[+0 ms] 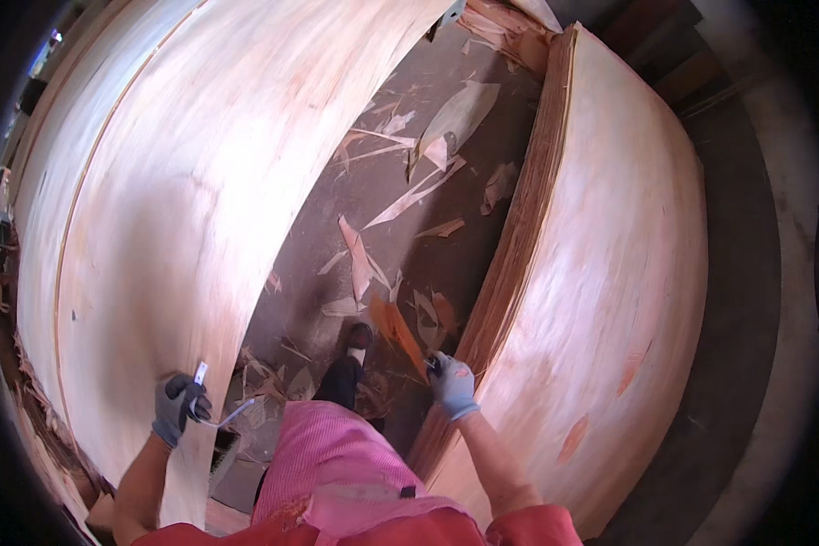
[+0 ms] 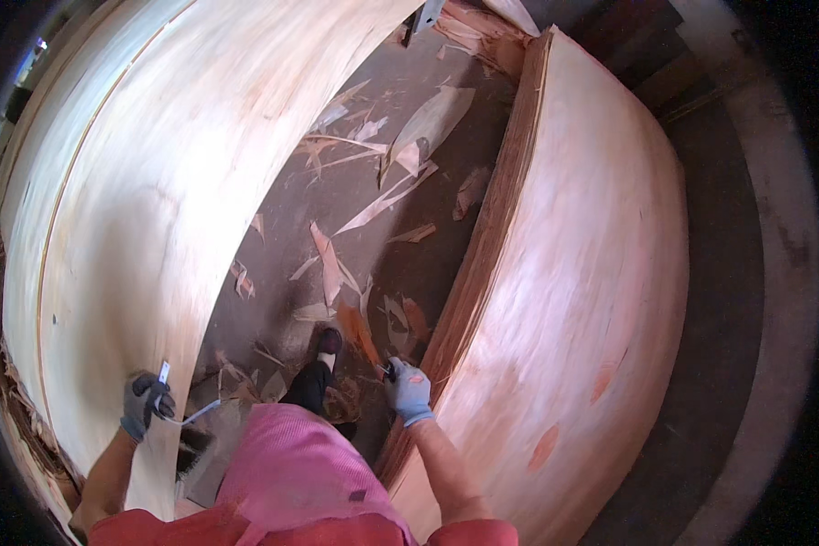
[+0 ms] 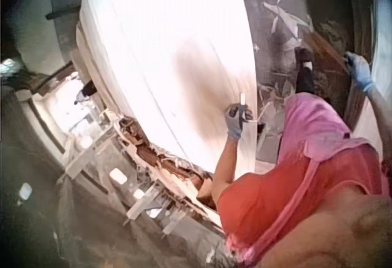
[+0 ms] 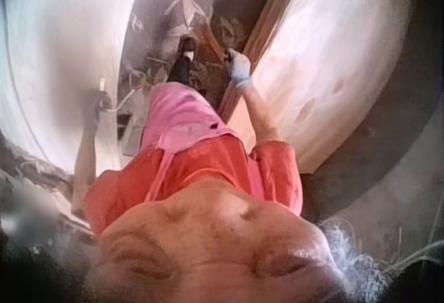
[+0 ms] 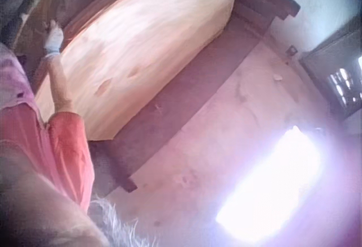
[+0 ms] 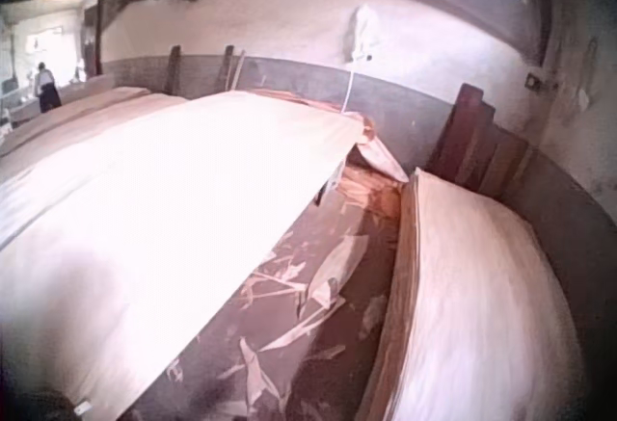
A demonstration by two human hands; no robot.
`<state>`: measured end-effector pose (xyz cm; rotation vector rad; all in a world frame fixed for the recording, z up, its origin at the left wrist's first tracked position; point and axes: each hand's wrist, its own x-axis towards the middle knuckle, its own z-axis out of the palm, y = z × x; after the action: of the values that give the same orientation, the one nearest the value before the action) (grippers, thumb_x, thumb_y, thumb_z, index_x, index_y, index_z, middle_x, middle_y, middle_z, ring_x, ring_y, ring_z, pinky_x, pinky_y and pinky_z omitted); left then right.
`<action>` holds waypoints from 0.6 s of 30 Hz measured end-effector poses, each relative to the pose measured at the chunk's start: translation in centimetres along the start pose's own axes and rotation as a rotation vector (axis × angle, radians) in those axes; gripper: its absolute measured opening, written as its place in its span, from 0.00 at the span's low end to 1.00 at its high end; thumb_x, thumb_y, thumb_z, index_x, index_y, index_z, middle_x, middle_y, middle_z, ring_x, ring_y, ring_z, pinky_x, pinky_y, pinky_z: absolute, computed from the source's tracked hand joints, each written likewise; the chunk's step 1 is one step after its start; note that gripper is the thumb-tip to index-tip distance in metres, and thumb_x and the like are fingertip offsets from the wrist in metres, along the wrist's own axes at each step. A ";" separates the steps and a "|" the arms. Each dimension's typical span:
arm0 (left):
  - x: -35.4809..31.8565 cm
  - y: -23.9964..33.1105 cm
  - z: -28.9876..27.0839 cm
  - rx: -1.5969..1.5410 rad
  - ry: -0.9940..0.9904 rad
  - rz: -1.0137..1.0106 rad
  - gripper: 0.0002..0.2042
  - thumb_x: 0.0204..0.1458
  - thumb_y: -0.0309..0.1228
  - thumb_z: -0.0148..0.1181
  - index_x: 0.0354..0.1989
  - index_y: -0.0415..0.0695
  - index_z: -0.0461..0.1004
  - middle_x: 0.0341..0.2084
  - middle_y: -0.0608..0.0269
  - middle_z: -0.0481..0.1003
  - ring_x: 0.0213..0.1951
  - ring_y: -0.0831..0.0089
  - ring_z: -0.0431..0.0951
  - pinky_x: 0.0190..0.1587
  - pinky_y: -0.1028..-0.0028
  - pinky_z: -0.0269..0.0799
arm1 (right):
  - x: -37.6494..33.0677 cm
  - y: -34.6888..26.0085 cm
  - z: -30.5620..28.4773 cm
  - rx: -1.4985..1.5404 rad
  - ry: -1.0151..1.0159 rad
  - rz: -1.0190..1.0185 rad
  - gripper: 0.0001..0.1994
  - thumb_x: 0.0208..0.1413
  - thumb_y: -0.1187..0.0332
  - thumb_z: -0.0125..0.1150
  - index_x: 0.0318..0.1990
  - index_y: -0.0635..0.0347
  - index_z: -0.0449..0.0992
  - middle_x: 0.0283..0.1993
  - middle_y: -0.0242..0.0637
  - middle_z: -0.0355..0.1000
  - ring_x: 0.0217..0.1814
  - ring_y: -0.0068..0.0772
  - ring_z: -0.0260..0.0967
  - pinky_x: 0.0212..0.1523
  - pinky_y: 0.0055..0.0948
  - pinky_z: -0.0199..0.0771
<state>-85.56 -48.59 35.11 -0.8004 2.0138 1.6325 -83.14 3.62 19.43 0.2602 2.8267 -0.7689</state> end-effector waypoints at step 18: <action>10.4 16.9 22.2 -0.266 -0.135 -0.002 0.06 0.58 0.26 0.57 0.36 0.34 0.75 0.23 0.54 0.79 0.19 0.70 0.77 0.20 0.76 0.71 | 30.5 4.5 -23.8 -0.141 0.098 -0.005 0.08 0.53 0.66 0.61 0.40 0.54 0.74 0.35 0.46 0.76 0.39 0.53 0.74 0.37 0.45 0.73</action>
<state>-105.26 -26.24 35.90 -0.7588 1.7263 1.9255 -115.02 23.25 30.16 0.2759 2.9576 -0.5687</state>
